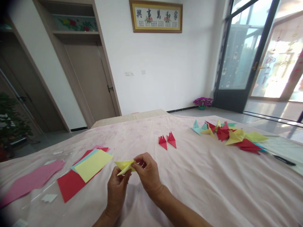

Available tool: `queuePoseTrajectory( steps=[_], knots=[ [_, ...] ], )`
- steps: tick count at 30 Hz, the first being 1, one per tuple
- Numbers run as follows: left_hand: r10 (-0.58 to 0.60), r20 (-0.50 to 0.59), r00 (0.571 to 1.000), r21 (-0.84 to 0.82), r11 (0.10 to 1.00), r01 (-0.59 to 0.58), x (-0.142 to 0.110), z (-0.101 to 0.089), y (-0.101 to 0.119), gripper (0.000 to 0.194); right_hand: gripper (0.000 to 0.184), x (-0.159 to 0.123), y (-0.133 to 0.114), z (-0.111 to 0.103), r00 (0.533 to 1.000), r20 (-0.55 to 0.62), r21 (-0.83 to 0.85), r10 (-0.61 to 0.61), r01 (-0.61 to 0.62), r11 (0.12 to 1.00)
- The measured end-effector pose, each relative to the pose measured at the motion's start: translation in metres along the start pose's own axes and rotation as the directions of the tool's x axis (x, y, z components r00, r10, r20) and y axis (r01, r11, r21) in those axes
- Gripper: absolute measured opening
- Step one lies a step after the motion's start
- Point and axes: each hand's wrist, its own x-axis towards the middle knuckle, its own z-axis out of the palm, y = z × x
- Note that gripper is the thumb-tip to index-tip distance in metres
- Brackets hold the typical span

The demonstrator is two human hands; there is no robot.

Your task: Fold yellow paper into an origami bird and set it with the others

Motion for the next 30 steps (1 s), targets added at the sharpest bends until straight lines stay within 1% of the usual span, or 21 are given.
queuePoseTrajectory(
  steps=[2,4,6,8,11,15,19,23,27,30],
  knots=[
    [0.013,0.011,1.000,0.021,1.000,-0.014,0.002,0.000,-0.003,0.026,0.007,-0.002,0.004,0.000,0.995,-0.027,-0.050,-0.095,0.093,0.994],
    [0.041,0.023,0.999,0.022,0.999,-0.042,0.004,0.001,-0.005,0.020,0.008,-0.004,0.008,-0.002,0.985,-0.041,-0.088,-0.165,0.161,0.983],
    [0.055,0.037,0.998,0.007,0.998,-0.056,0.005,0.003,-0.008,0.013,0.009,-0.006,0.011,-0.004,0.979,-0.040,-0.110,-0.198,0.192,0.975],
    [0.049,0.051,0.997,0.001,0.999,-0.049,0.005,0.003,-0.010,0.010,0.010,-0.008,0.012,-0.006,0.978,-0.029,-0.121,-0.205,0.200,0.972],
    [0.050,0.086,0.995,0.010,0.999,-0.051,0.003,0.003,-0.011,0.009,0.010,-0.010,0.014,-0.008,0.984,-0.021,-0.134,-0.179,0.175,0.976],
    [0.077,0.149,0.986,0.051,0.995,-0.086,-0.001,0.000,-0.011,0.021,0.013,-0.011,0.017,-0.008,0.994,-0.025,-0.116,-0.108,0.104,0.988],
    [0.094,0.152,0.984,0.060,0.993,-0.104,-0.003,0.001,-0.007,0.029,0.015,-0.012,0.020,-0.007,0.998,-0.050,-0.076,-0.040,0.036,0.996],
    [0.111,0.158,0.981,0.025,0.993,-0.116,-0.004,0.004,-0.002,0.029,0.012,-0.012,0.019,-0.008,0.997,-0.075,-0.064,-0.010,0.005,0.998],
    [0.094,0.161,0.982,-0.015,0.996,-0.093,-0.003,0.005,-0.002,0.027,0.012,-0.011,0.016,-0.008,0.995,-0.099,-0.080,0.012,-0.020,0.997],
    [0.075,0.179,0.981,-0.054,0.996,-0.066,-0.002,0.004,-0.005,0.028,0.011,-0.011,0.014,-0.008,0.996,-0.089,-0.098,0.021,-0.030,0.995]
  ],
)
